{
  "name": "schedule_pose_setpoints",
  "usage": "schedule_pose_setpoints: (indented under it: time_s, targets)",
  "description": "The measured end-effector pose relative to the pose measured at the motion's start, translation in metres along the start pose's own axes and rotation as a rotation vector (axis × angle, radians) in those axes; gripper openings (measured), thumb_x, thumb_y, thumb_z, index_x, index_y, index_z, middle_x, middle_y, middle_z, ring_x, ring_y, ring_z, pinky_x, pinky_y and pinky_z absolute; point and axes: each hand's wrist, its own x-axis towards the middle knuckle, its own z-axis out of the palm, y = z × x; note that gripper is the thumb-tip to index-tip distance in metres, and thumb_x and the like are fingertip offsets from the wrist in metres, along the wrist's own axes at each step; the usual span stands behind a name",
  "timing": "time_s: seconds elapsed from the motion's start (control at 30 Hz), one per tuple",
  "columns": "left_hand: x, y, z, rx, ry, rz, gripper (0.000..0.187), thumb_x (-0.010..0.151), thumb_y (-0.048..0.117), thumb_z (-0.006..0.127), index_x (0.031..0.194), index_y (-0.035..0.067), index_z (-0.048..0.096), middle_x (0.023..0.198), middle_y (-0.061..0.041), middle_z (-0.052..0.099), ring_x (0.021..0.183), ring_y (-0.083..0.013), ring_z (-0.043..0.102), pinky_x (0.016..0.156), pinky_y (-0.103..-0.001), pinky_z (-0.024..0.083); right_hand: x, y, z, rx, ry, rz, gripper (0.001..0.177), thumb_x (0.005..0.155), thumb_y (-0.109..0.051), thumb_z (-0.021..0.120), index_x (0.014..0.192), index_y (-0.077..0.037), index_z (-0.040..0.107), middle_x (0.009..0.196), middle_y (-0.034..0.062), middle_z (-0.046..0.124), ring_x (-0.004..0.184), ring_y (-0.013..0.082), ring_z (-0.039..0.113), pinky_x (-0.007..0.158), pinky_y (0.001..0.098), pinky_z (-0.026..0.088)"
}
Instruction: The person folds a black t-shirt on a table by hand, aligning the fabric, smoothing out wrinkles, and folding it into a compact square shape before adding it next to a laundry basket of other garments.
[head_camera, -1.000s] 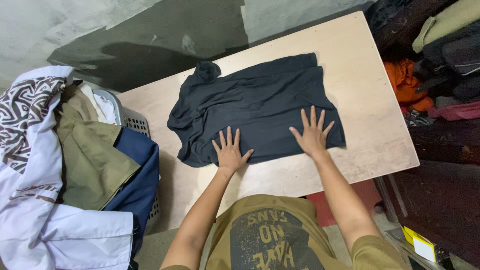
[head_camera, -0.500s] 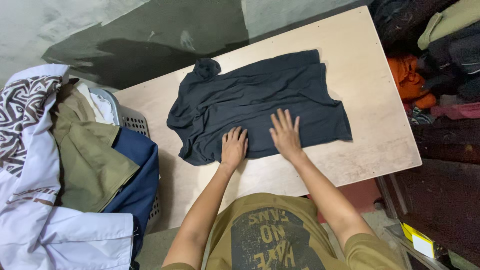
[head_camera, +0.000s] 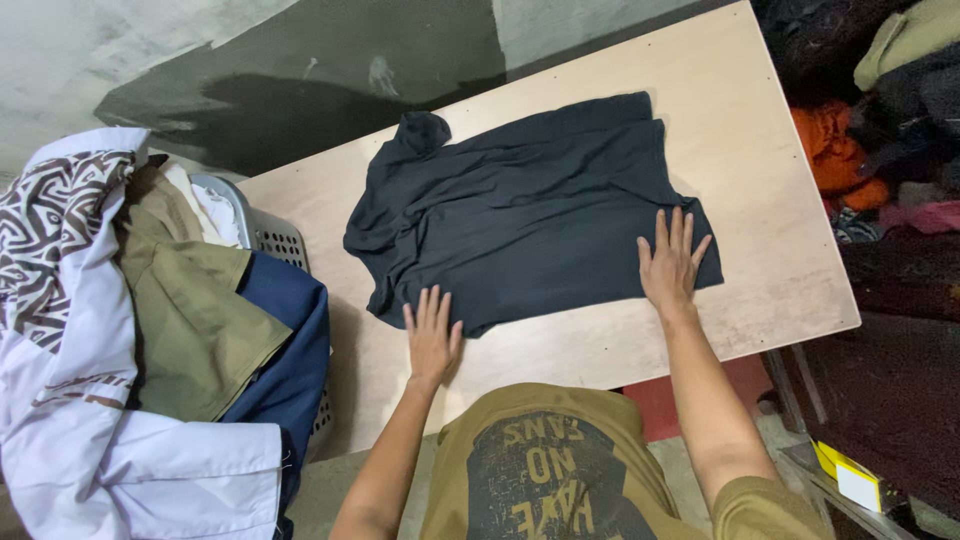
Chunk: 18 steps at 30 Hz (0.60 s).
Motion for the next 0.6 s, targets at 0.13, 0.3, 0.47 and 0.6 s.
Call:
schedule_pose_setpoints:
  time_s: [0.13,0.3,0.47,0.6]
  targets:
    - [-0.029,-0.027,-0.007,-0.041,0.075,-0.144,0.047,0.100,0.024,0.060,0.140,0.000,0.055,0.153,-0.019,0.045,0.149,-0.0357,0.035,0.125,-0.057,0.021,-0.007,-0.032,0.013,0.080,0.071,-0.017,0.048,0.109,-0.024,0.055,0.149,0.002,0.052,0.161,0.0246,0.040,0.155,0.0434,0.028,0.123,0.0672,0.011]
    - [-0.033,-0.038,-0.013,-0.115,-0.014,-0.134,0.040,0.099,0.018,0.058,0.136,0.002,0.058,0.146,-0.017,0.052,0.142,-0.0343,0.043,0.124,-0.051,0.028,-0.044,-0.130,0.040,0.448,0.085,-0.217,0.021,0.098,-0.005,0.062,0.117,-0.001,0.070,0.130,0.0154,0.068,0.132,0.0343,0.058,0.119,0.0483,0.043]
    - [-0.014,-0.037,-0.026,-0.155,-0.028,-0.041,0.045,0.096,0.016,0.061,0.138,-0.001,0.057,0.145,-0.018,0.054,0.139,-0.0342,0.046,0.118,-0.052,0.030,-0.076,-0.205,0.059,0.452,-0.374,-0.562,0.034,0.087,-0.005,0.063,0.120,0.000,0.071,0.129,0.0156,0.067,0.130,0.0346,0.057,0.111,0.0466,0.044]
    - [-0.003,-0.047,-0.031,-0.187,-0.028,-0.012,0.047,0.093,0.011,0.063,0.139,-0.001,0.056,0.144,-0.017,0.055,0.138,-0.0328,0.047,0.114,-0.051,0.033,-0.085,-0.218,0.067,0.270,-0.308,-0.660,0.030,0.084,-0.010,0.067,0.111,0.000,0.073,0.126,0.0154,0.067,0.129,0.0359,0.055,0.110,0.0526,0.040]
